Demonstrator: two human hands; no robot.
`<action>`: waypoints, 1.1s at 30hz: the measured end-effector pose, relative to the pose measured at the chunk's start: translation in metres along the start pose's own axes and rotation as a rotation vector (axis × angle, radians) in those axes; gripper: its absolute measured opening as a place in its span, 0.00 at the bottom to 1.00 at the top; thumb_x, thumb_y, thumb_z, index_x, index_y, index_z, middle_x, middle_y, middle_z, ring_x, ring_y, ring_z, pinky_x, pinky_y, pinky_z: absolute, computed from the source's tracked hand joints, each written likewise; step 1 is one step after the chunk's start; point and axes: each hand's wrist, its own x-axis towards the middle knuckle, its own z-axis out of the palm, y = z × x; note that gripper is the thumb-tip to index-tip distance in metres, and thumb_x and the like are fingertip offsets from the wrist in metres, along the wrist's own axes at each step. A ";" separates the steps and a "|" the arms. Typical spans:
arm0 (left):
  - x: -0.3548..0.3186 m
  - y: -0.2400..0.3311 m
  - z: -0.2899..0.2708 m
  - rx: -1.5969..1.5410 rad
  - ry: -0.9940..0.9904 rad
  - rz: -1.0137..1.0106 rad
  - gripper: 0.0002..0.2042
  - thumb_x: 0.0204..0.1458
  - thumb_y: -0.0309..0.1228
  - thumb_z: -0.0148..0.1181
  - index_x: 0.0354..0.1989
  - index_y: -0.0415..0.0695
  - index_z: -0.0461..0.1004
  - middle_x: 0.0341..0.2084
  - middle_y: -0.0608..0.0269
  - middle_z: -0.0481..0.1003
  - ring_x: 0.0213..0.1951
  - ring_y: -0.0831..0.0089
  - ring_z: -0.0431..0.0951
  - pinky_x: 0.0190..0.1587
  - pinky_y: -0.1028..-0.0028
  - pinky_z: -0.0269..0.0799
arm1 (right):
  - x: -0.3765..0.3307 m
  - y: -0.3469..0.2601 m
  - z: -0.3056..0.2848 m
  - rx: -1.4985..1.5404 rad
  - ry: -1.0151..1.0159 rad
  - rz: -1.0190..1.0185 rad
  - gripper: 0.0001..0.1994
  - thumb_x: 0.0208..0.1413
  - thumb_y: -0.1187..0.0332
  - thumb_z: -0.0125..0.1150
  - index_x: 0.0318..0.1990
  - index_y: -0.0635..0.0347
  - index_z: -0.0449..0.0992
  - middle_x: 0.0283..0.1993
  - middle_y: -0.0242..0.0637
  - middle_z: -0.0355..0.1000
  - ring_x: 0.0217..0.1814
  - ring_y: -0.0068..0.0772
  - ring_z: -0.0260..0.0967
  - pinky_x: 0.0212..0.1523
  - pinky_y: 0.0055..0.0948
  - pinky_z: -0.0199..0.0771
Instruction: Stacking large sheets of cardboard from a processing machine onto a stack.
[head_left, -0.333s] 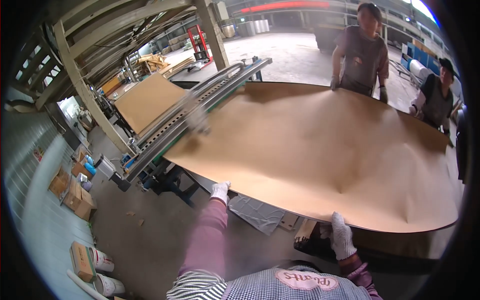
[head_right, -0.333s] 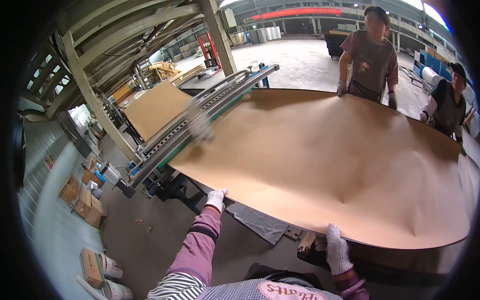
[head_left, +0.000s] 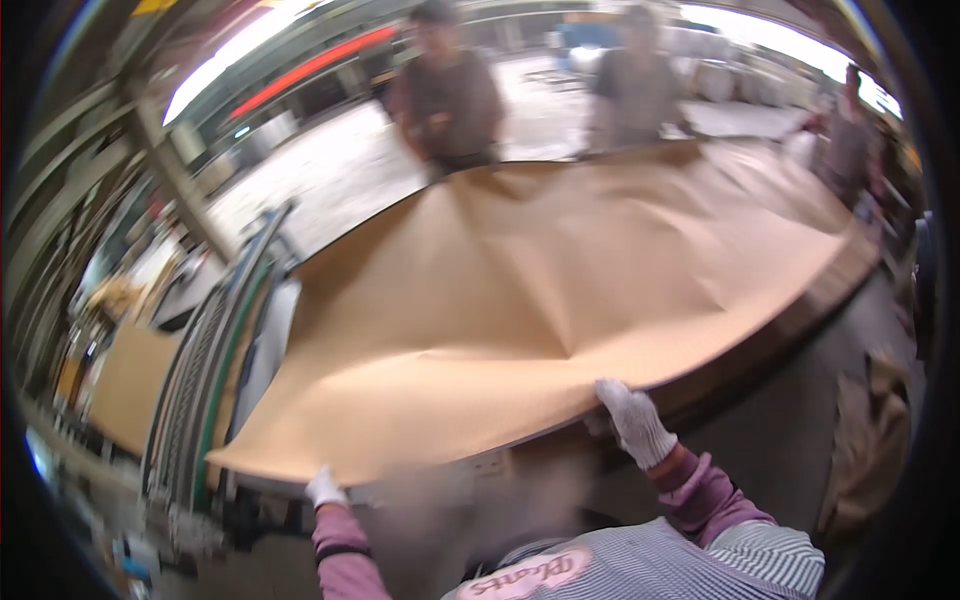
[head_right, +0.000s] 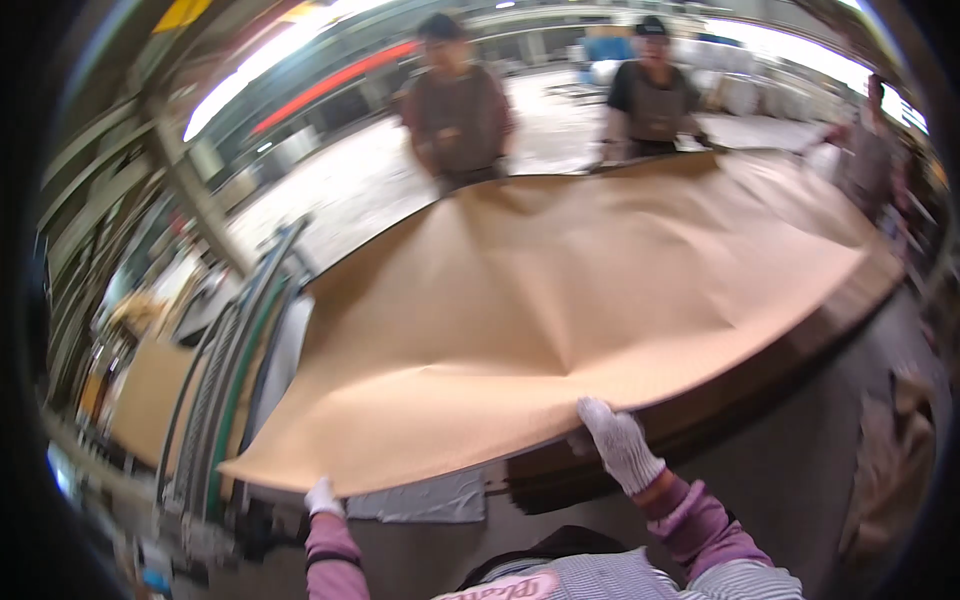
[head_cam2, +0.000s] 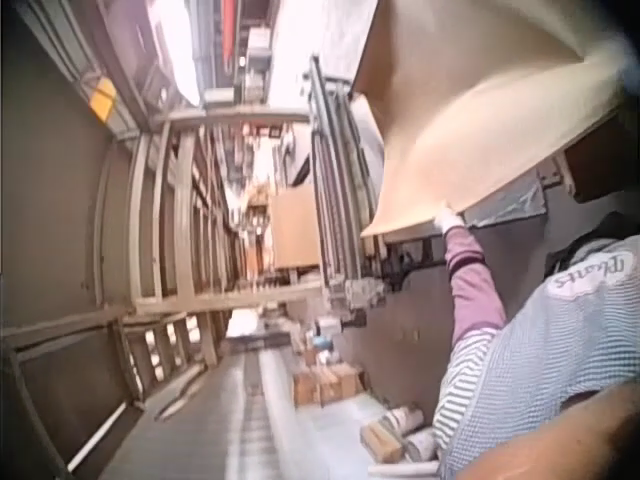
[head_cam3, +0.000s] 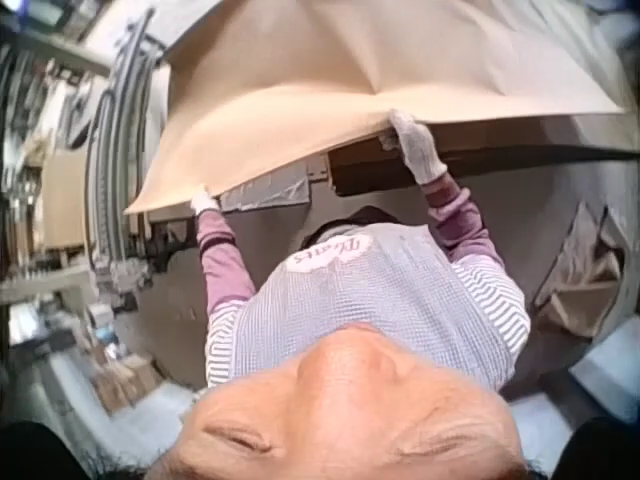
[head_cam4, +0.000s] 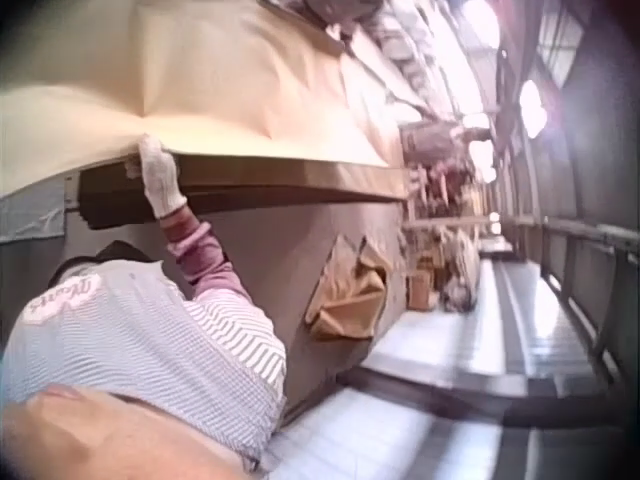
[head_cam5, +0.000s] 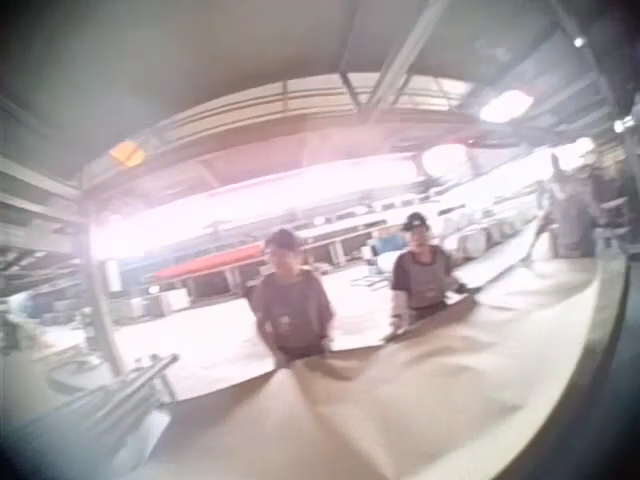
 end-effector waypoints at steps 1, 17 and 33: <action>-0.021 0.016 -0.010 -0.118 0.075 0.025 0.17 0.48 0.25 0.55 0.47 0.33 0.68 0.39 0.49 0.74 0.39 0.55 0.77 0.38 0.54 0.76 | 0.009 -0.015 -0.024 0.223 0.094 0.084 0.14 0.60 0.62 0.48 0.36 0.65 0.73 0.24 0.40 0.73 0.22 0.30 0.72 0.26 0.26 0.74; -0.257 -0.079 0.050 -0.027 -0.810 -0.222 0.08 0.57 0.30 0.54 0.43 0.43 0.72 0.36 0.59 0.77 0.37 0.66 0.79 0.32 0.62 0.80 | -0.085 0.114 -0.144 0.905 0.530 0.184 0.23 0.56 0.60 0.53 0.56 0.64 0.66 0.54 0.37 0.67 0.58 0.34 0.61 0.61 0.34 0.58; -0.217 -0.056 -0.002 0.245 -0.777 -0.691 0.17 0.57 0.43 0.54 0.34 0.38 0.70 0.21 0.59 0.72 0.17 0.76 0.71 0.19 0.78 0.72 | -0.032 0.206 0.060 0.395 0.650 0.552 0.14 0.56 0.56 0.58 0.34 0.59 0.77 0.32 0.29 0.70 0.32 0.28 0.65 0.34 0.36 0.70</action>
